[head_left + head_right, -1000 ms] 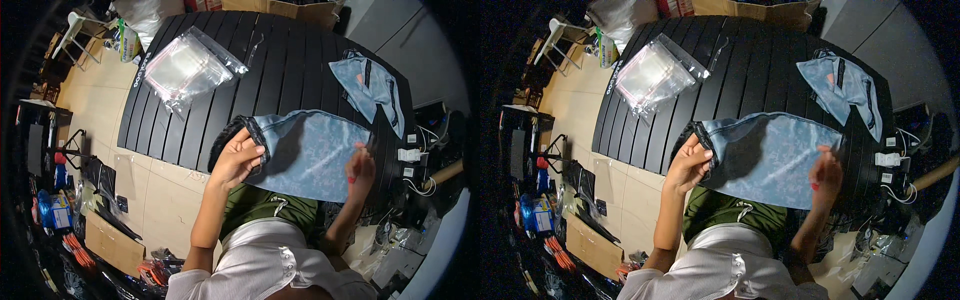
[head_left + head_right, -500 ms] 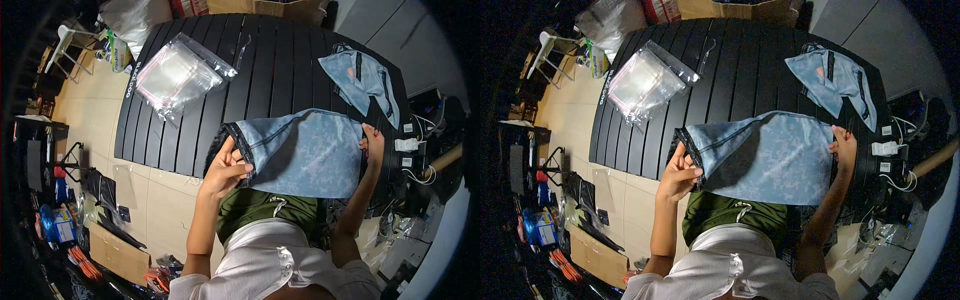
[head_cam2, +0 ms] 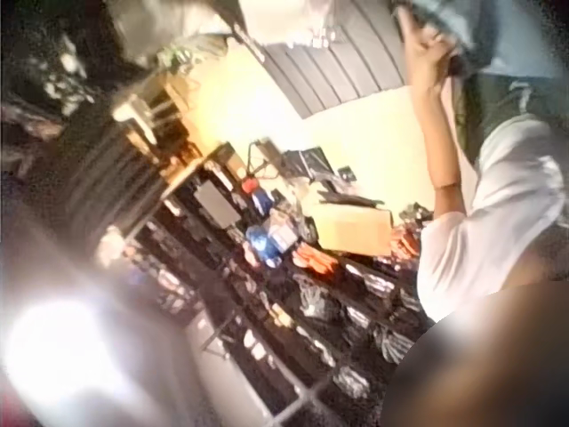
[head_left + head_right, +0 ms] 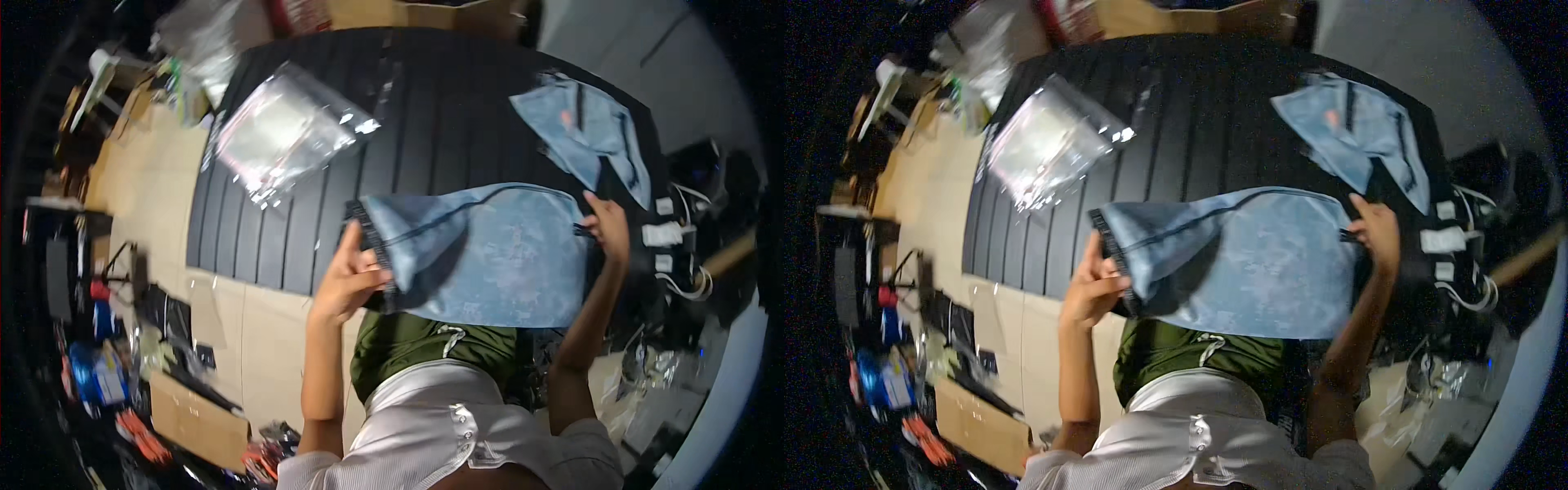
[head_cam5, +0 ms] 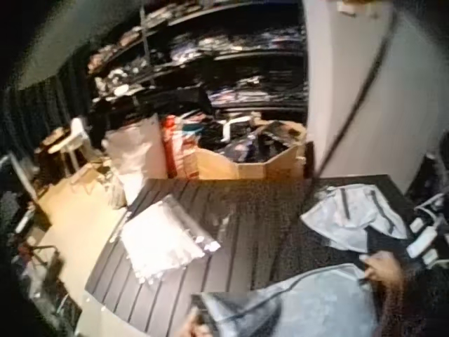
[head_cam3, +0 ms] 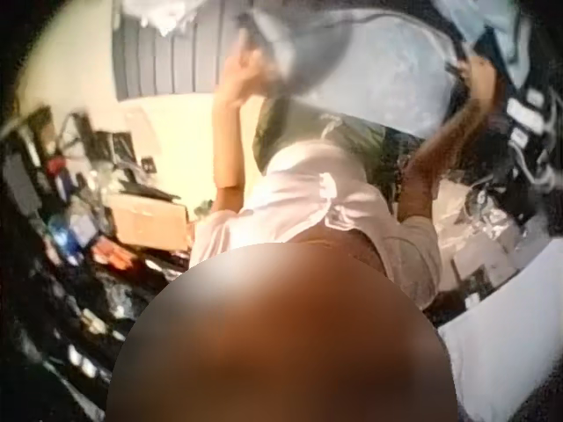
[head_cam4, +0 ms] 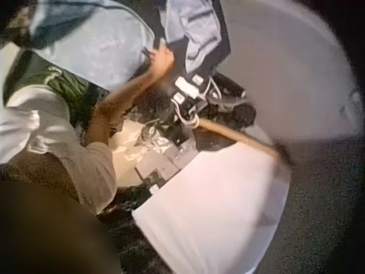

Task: Inspect fabric items for loose threads, trim them using nippers, and then fold and package the items into plastic bags with labels.

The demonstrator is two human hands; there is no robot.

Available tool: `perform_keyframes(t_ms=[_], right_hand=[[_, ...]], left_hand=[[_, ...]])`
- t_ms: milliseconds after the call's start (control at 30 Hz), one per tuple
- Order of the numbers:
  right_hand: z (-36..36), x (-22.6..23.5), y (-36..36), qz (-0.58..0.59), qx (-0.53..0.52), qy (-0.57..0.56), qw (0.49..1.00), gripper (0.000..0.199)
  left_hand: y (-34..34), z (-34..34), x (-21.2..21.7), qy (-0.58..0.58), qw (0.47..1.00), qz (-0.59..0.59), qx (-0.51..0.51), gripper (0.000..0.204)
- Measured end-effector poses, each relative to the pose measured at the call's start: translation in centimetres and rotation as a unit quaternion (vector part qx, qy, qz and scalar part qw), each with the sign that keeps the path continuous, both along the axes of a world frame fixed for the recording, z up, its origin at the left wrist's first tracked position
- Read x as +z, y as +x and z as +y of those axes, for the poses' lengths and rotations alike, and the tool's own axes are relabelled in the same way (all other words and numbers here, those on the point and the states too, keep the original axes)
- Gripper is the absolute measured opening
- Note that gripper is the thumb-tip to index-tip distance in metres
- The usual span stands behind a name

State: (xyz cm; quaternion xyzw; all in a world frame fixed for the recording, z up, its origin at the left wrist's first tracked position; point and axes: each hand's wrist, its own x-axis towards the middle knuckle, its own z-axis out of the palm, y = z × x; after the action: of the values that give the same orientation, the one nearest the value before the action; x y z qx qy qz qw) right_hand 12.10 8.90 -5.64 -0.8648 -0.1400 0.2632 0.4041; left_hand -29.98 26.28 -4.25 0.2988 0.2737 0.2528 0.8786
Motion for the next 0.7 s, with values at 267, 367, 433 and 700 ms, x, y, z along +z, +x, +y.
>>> perform_keyframes(t_ms=[267,367,433,700], right_hand=[[-0.5,2.0,-3.1,-0.032,-0.079,0.064,0.994,0.039],[-1.6,3.0,-4.1,-0.074,-0.093,0.055,0.991,0.039],[-2.2,3.9,-5.2,-0.122,0.004,-0.062,0.991,0.041],[-1.2,0.8,-7.8,-0.162,-0.086,-0.026,0.983,0.043]], left_hand=[[-2.1,1.0,0.3,0.004,0.991,0.086,0.103,0.089],[-1.5,1.1,0.2,0.024,0.994,0.064,0.079,0.084],[-1.2,1.2,0.4,0.028,0.995,0.065,0.076,0.084],[-0.6,1.1,0.1,0.046,0.995,0.056,0.068,0.085]])
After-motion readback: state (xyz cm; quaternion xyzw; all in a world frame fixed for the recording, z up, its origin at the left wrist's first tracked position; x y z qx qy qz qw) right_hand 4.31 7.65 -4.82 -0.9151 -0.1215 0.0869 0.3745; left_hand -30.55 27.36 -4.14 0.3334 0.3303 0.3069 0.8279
